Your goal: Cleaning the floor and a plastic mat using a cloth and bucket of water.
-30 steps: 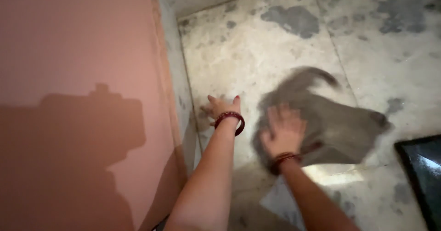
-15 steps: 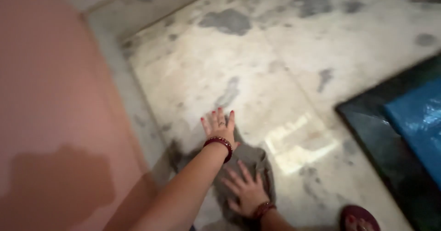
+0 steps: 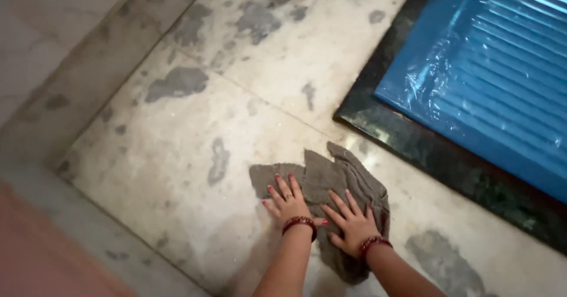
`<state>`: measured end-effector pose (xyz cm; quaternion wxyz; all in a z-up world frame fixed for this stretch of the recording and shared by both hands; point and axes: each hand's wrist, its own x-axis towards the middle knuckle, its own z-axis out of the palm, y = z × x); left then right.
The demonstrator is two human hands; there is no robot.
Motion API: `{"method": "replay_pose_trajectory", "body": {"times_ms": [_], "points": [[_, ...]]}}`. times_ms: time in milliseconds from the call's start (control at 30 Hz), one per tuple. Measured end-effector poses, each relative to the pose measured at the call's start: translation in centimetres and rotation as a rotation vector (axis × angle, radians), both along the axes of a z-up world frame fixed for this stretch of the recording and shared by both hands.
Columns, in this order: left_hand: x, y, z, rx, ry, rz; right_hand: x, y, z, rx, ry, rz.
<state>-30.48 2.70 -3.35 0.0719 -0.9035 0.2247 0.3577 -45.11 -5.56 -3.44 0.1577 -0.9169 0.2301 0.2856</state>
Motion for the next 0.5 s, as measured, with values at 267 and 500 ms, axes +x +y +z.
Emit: {"method": "replay_pose_trajectory", "body": {"times_ms": [267,500], "points": [[2.6,-3.8,3.0,-0.008,0.096,-0.098,3.2,-4.1,-2.0,-0.107,-0.042,0.030],[-6.3,-8.1,0.8,-0.222,-0.155,-0.261,-3.1,-11.1,-6.7,-0.127,-0.349,-0.243]]}}
